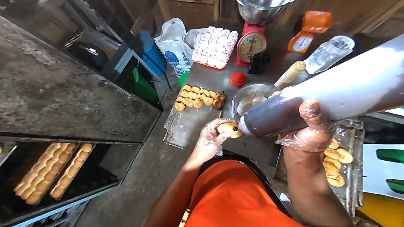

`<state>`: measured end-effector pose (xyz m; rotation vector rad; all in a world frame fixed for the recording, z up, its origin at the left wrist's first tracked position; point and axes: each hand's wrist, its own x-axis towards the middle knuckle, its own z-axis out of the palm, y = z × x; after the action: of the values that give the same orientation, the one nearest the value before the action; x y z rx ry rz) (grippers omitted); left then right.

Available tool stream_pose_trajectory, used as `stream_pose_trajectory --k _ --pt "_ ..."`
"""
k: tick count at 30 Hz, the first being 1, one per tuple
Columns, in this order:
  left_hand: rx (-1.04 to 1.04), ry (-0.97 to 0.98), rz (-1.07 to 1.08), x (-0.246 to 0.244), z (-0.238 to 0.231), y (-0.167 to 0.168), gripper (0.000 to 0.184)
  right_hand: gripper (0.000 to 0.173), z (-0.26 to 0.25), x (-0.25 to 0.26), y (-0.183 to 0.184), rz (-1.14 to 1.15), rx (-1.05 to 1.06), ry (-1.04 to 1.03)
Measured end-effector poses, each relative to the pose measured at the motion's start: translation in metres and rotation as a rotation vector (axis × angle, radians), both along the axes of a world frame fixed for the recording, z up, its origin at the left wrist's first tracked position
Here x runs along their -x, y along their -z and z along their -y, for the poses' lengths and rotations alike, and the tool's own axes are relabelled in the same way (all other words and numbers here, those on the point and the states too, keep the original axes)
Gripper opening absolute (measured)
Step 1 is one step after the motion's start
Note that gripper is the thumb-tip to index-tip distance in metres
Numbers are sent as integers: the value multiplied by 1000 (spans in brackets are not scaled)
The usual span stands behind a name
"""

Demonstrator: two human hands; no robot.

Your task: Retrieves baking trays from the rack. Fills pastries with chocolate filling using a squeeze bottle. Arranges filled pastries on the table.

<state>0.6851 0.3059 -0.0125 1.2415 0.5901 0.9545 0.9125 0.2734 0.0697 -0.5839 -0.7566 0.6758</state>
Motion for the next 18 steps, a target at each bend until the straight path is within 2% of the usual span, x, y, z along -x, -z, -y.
stream_pose_trajectory --k 5,10,14,18 --pt "40 33 41 -2 -2 4 41 40 0 -3 -4 -34 16 -58" --pt "161 59 145 -6 -4 12 43 40 -1 -8 6 -179 95 -15" --pt "325 50 232 -10 -2 15 43 40 -7 -11 19 -345 254 41" --pt "332 31 210 -13 -9 32 42 43 -15 -13 42 -507 444 95"
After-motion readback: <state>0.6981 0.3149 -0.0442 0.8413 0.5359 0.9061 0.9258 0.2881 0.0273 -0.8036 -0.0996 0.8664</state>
